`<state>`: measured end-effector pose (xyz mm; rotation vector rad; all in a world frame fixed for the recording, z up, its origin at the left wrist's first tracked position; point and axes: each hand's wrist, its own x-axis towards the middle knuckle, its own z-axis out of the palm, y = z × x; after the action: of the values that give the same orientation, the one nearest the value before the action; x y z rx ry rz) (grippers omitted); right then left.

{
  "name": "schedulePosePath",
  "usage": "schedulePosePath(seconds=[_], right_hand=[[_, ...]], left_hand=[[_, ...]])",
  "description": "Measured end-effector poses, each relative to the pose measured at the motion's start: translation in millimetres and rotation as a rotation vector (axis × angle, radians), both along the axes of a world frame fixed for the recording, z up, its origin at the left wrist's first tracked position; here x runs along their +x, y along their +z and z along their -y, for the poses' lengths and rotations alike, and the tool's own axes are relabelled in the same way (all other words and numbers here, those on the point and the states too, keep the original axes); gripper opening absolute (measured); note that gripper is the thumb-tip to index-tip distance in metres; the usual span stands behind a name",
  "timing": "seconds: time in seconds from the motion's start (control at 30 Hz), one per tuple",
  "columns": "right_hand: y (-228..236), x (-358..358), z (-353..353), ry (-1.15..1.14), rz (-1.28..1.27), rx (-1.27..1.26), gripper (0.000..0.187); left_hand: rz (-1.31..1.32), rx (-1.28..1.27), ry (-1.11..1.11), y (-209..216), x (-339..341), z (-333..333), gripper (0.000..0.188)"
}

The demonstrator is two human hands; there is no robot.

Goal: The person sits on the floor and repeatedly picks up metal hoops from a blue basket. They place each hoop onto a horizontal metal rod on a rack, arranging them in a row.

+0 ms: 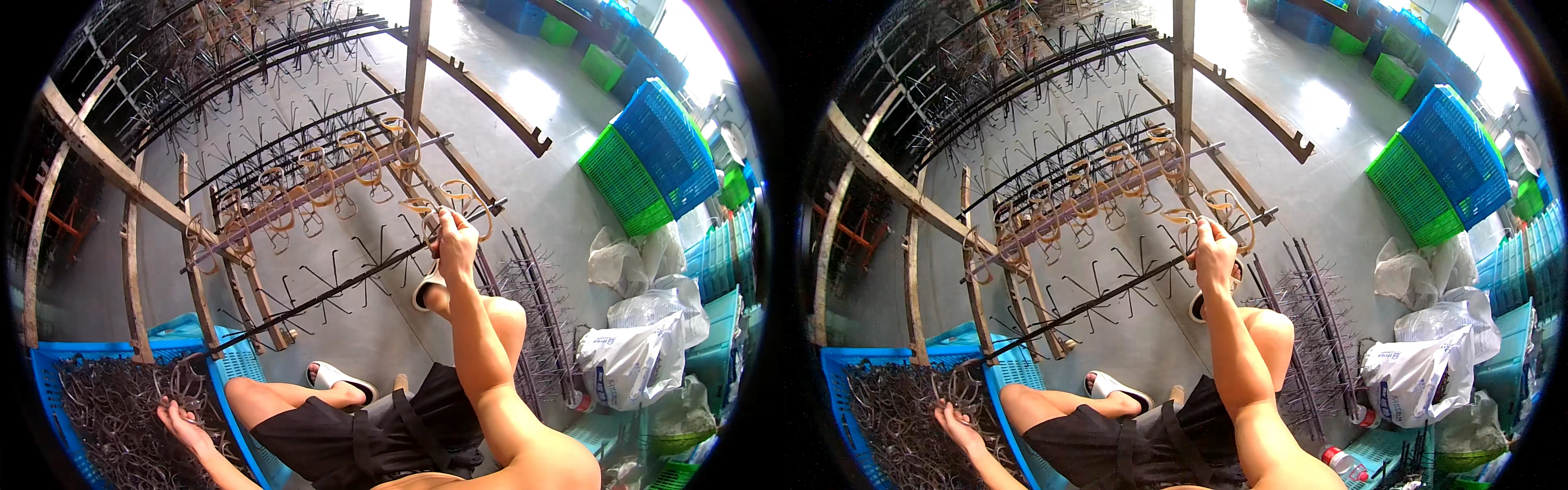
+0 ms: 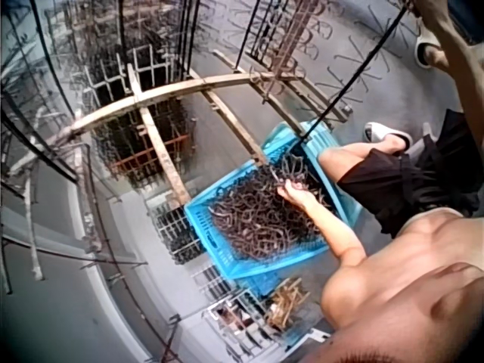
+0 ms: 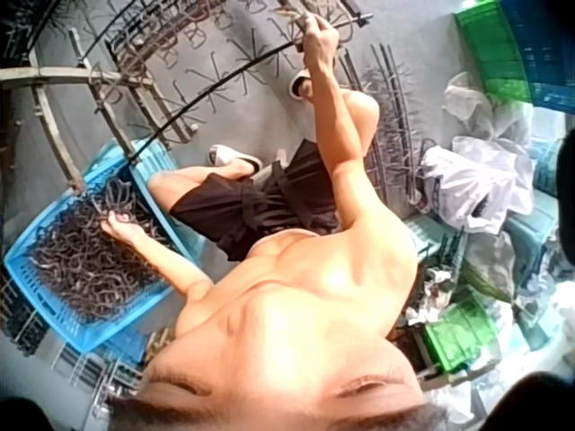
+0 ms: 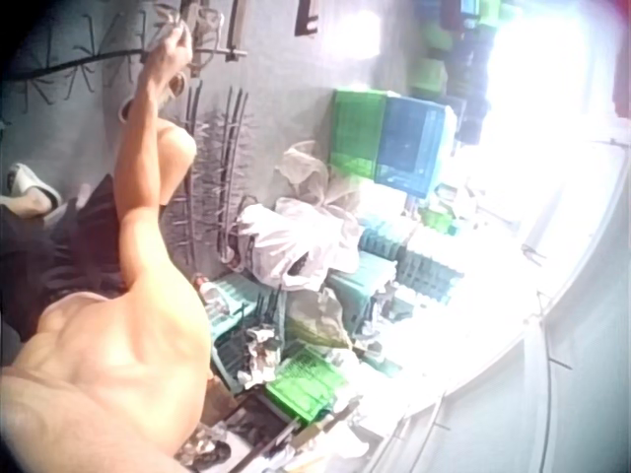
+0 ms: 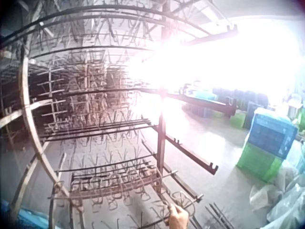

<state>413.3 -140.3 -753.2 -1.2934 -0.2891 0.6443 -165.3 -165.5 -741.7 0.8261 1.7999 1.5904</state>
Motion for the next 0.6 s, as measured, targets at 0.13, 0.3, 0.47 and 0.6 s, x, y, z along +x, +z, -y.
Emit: schedulePosePath(seconds=[0.13, 0.3, 0.47, 0.6], right_hand=[[-0.3, -5.2, 2.0, 0.036, -0.023, 0.010, 0.022], [5.2, -27.0, 4.4, 0.163, 0.217, -0.157, 0.020], [-2.4, -16.4, 7.6, 0.158, 0.348, -0.151, 0.019], [-7.3, -5.5, 9.5, 0.138, 0.463, -0.159, 0.022]], left_hand=[[0.040, 0.028, -0.042, -3.9, -6.2, -0.1, 0.017], [0.228, 0.066, -0.135, -2.8, -18.0, 6.4, 0.018], [0.107, 0.030, -0.227, 1.3, -14.4, 12.4, 0.021], [0.043, 0.046, -0.272, 0.2, -5.3, 13.6, 0.022]])
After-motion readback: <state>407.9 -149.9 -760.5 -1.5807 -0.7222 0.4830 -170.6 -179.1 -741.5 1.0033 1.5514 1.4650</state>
